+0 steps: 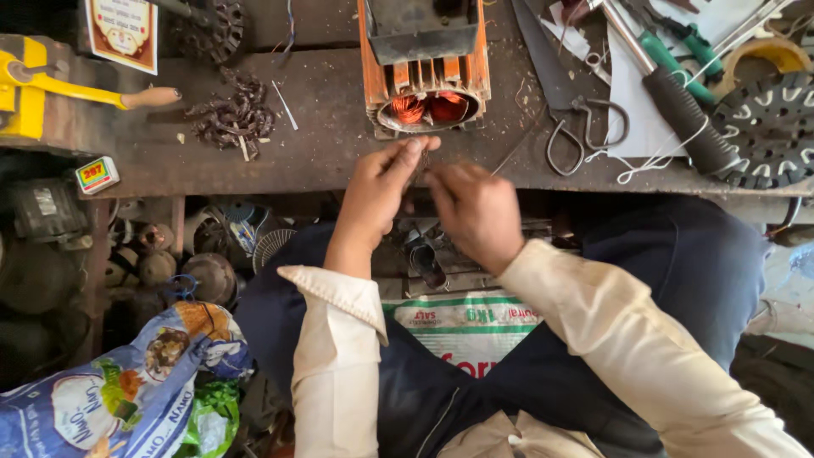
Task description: The person is repairing a motor stator by hand, using a thin metal wire to secure the copper windings. They repeatedly insert the wire into the stator slots, twist it to tighten the coils, and use a hammer to tap the windings into place.
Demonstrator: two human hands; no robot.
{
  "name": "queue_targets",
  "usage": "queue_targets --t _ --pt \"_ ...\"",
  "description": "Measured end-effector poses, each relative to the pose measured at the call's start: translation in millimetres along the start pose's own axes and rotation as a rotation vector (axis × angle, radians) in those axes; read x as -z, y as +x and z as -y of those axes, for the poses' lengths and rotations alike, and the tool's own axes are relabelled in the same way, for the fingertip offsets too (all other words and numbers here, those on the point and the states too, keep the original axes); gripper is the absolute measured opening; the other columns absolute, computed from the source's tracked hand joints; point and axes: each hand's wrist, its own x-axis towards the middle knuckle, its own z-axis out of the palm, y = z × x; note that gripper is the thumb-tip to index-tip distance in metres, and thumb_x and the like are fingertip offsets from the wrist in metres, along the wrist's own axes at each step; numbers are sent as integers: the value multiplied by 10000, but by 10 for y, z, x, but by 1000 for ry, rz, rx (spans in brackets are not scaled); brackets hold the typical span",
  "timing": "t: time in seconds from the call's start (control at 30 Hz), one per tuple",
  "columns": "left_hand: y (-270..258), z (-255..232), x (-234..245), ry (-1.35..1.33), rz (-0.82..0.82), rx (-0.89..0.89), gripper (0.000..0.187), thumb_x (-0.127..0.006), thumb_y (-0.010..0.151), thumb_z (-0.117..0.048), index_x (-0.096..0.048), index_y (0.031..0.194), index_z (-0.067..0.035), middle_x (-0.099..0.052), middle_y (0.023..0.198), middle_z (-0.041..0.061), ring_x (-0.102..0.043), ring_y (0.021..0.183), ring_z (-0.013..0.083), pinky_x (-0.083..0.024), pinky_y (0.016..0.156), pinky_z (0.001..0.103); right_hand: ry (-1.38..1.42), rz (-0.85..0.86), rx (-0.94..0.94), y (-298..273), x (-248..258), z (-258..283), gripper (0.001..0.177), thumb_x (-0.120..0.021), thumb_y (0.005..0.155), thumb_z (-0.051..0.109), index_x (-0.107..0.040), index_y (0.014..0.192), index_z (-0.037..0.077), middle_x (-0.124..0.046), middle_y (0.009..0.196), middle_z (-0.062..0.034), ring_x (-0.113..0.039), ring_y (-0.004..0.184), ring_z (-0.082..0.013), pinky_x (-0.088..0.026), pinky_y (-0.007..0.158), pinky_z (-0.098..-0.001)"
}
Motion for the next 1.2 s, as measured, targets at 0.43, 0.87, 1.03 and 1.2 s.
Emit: queue_targets --t 0.43,0.87,1.03,1.2 --pt "0 34 -60 -105 6 -3 317 -542 1061 -307 -731 1143 -66 -361 592 -79 -356 507 70 -367 489 282 -225 63 13 227 164 -258 40 -710 950 121 -710 933 85 -666 858 -110 -658 658 -295 -520 540 -413" --pt "35 166 -70 -199 -19 -22 274 -544 1047 -216 -744 1180 -85 -474 623 -71 -381 522 44 -390 474 252 -153 33 100 89 71 -184 90 -652 903 62 -691 982 75 -664 867 -141 -669 649 -318 -534 548 -423" --pt "106 276 -92 -337 10 -42 248 -555 1098 -188 -731 1145 -20 -425 623 -65 -392 539 60 -404 503 263 -259 3 56 180 -5 -260 24 -680 958 95 -698 950 108 -663 829 -123 -668 624 -306 -526 532 -412" --pt "12 224 -106 9 -50 -163 300 -563 1044 -141 -733 1289 -107 -477 604 -46 -426 524 66 -397 489 288 -243 -45 78 228 64 -177 64 -740 976 126 -699 952 82 -683 822 -90 -672 615 -297 -504 510 -408"
